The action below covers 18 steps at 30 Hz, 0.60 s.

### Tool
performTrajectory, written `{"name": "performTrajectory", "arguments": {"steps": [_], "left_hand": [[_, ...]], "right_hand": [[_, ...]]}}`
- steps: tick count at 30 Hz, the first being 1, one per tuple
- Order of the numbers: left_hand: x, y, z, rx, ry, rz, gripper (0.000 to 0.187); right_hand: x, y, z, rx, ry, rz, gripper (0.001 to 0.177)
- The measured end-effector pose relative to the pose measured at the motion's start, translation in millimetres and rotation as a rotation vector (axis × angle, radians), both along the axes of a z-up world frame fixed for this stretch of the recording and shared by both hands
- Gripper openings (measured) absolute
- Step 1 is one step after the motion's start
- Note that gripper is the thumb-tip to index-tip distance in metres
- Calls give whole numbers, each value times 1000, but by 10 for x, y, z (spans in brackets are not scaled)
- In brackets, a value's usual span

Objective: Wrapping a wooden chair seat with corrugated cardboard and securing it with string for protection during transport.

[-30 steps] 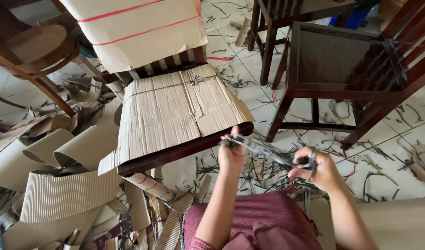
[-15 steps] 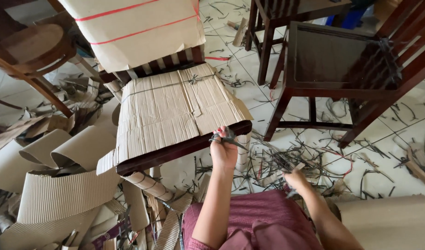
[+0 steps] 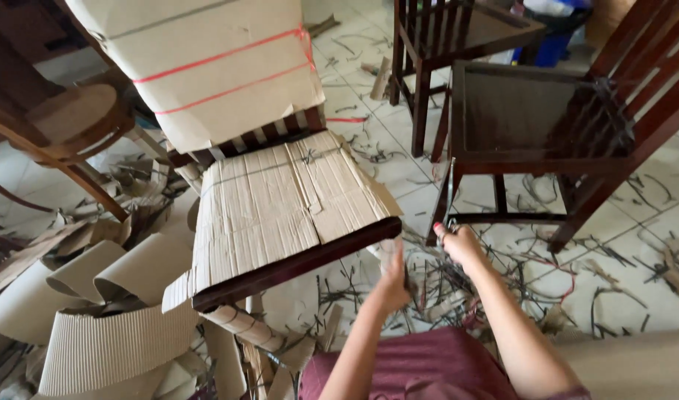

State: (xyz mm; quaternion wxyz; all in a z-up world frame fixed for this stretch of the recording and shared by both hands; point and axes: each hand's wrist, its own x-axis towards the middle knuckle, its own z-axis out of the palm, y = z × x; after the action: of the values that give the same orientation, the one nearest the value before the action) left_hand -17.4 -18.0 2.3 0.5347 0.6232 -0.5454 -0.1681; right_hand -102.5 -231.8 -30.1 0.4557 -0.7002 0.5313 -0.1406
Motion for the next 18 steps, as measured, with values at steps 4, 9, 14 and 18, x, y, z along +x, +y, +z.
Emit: {"name": "performTrajectory", "arguments": {"steps": [4, 9, 14, 18], "left_hand": [[-163, 10, -56, 885, -64, -120, 121], [-112, -41, 20, 873, -53, -251, 136], [-69, 18, 247, 854, -235, -153, 125], [-167, 248, 1084, 883, -160, -286, 138]], "right_hand": [[-247, 457, 544, 15, -13, 88, 45], [-390, 545, 540, -1, 63, 145, 47], [-570, 759, 858, -67, 93, 235, 46], [-609, 820, 913, -77, 33, 246, 40]]}}
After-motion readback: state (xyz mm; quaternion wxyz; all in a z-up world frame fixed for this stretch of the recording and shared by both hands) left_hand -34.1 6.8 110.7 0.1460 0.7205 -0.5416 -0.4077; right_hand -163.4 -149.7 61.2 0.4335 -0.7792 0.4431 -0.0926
